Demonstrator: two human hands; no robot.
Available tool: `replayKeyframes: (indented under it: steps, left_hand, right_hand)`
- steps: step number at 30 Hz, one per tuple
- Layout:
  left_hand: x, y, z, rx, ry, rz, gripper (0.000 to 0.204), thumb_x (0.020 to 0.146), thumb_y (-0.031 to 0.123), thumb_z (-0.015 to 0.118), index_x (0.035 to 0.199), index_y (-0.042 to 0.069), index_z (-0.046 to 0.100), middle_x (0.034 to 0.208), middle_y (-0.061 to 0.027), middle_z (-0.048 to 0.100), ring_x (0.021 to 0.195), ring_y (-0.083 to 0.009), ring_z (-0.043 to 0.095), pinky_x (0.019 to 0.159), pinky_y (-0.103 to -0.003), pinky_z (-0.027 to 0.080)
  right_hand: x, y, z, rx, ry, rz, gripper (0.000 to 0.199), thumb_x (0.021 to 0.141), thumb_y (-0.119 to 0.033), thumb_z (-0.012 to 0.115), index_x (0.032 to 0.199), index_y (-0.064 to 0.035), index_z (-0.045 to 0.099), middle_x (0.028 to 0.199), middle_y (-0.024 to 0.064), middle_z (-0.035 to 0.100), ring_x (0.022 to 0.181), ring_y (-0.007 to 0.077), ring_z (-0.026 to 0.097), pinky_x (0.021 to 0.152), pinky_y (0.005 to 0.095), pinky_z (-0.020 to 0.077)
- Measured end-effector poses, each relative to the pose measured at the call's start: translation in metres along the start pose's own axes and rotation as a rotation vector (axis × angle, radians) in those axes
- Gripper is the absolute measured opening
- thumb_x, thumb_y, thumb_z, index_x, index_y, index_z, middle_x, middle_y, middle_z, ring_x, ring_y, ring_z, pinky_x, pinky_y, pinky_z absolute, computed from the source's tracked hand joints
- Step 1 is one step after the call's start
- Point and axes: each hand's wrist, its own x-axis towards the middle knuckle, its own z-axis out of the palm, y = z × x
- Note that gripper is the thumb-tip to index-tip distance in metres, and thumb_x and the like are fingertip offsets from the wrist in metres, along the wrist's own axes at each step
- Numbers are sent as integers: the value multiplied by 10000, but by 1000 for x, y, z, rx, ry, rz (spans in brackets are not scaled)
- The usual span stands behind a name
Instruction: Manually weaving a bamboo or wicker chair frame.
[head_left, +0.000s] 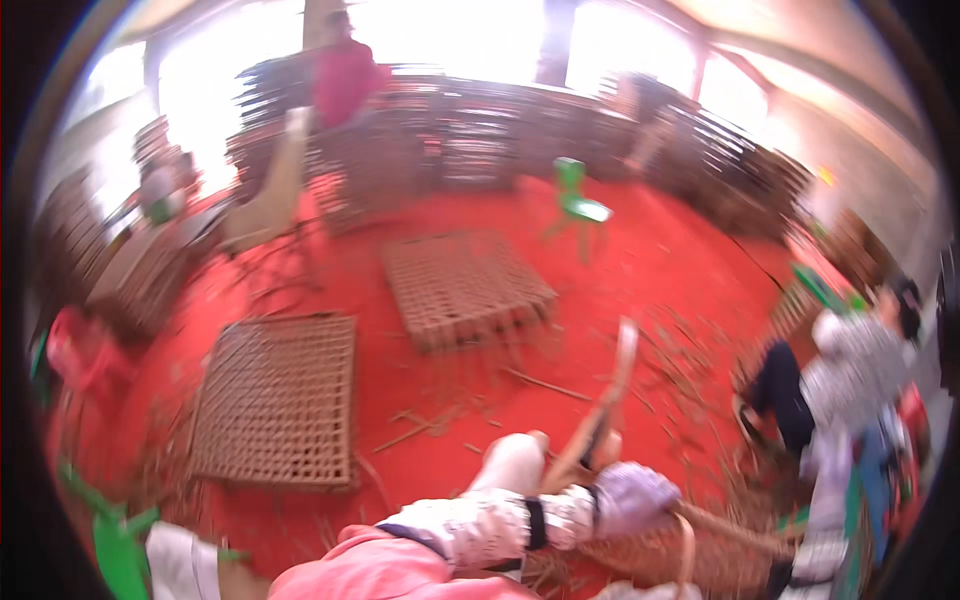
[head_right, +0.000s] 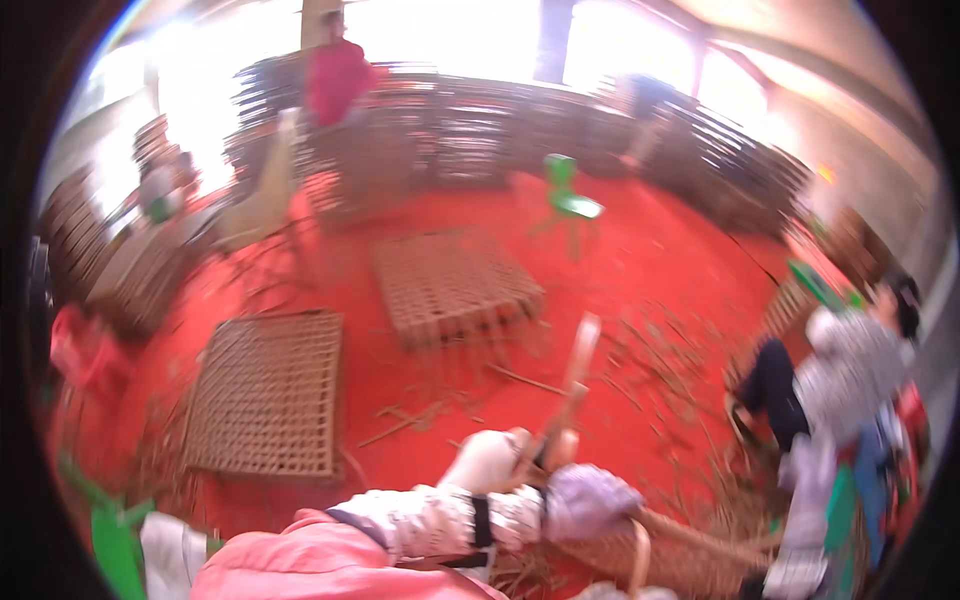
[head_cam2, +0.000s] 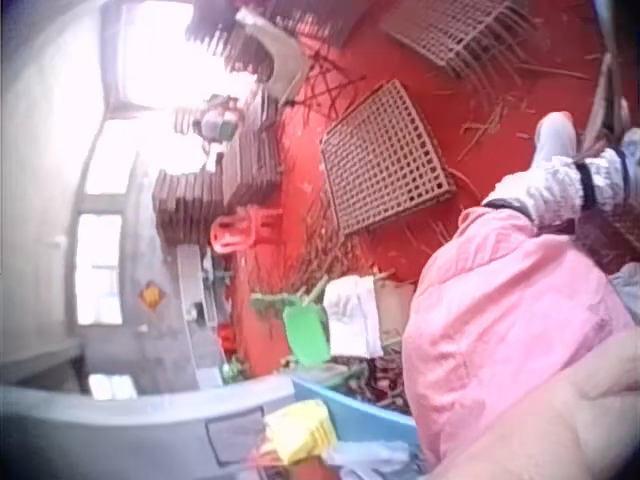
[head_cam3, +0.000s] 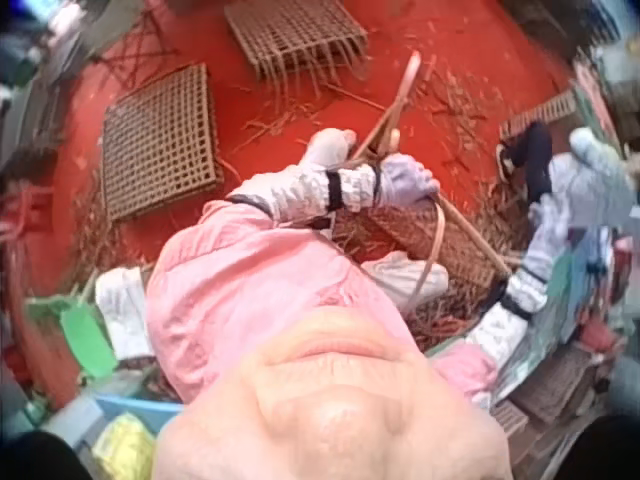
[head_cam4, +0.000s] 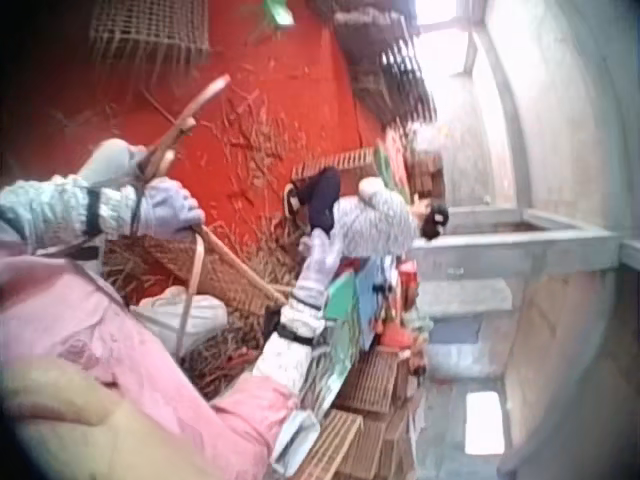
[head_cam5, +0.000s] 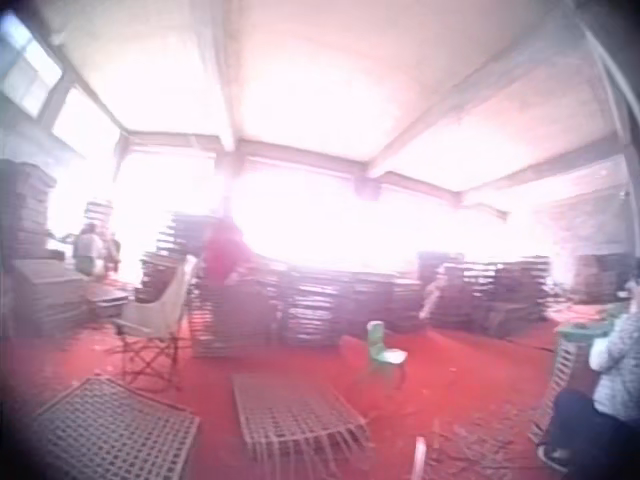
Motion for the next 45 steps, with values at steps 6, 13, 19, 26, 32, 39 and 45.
replayKeyframes:
  steps: [6, 13, 19, 26, 32, 39, 45]
  left_hand:
    - [-13, -1, -5, 114, -228, -61, 323, 812, 391, 546, 903, 83, 517, 733, -63, 562, 684, -235, 594, 580, -363, 475]
    - [-9, 2, -4, 99, -239, -57, 335, 822, 421, 529, 878, 92, 494, 727, -63, 549, 660, -245, 585, 562, -368, 467]
    - [-11, 0, -8, 84, -247, -54, 317, 814, 422, 545, 879, 114, 504, 731, -45, 557, 673, -233, 597, 576, -355, 476]
    - [-17, 5, -16, 71, -216, -34, 342, 810, 444, 552, 848, 107, 510, 685, -48, 552, 633, -230, 594, 564, -355, 483]
    - [-15, 2, -9, 45, -304, -43, 208, 799, 321, 561, 891, 139, 521, 724, -31, 559, 679, -225, 604, 574, -356, 486]
    - [-15, 11, -9, 177, -326, -31, 247, 772, 342, 577, 814, 108, 506, 718, -52, 545, 661, -227, 594, 580, -351, 466]
    - [-16, 11, -18, 104, -448, -76, 331, 777, 406, 590, 839, 93, 500, 699, -64, 552, 648, -233, 607, 559, -359, 488]
  right_hand:
    - [-127, 21, 80, -308, -621, -266, 389, 836, -91, 606, 1203, 2, 514, 1071, 126, 600, 948, 218, 591, 858, 313, 459]
    - [-159, -5, 114, -356, -588, -666, 281, 823, -93, 631, 1076, 18, 580, 1028, 145, 611, 938, 255, 594, 830, 339, 469]
    - [-176, 14, 135, -3, -486, -381, 239, 897, -172, 564, 1032, 25, 584, 971, 126, 628, 902, 222, 599, 821, 324, 483]
    - [-180, 5, 143, 446, -325, 102, 376, 949, -309, 452, 1033, 42, 558, 926, 137, 628, 850, 230, 611, 825, 363, 488]
    - [-181, 4, 145, 643, -401, 93, 392, 958, -354, 404, 889, 0, 559, 799, 135, 633, 744, 210, 608, 734, 329, 484]
    - [-184, 5, 154, 792, -228, 185, 362, 947, -371, 428, 757, -66, 475, 498, 49, 430, 434, 168, 444, 479, 358, 470]
    - [-185, -17, 161, 858, -164, 366, 375, 949, -374, 423, 706, -90, 453, 448, 7, 320, 352, 124, 296, 349, 321, 390]
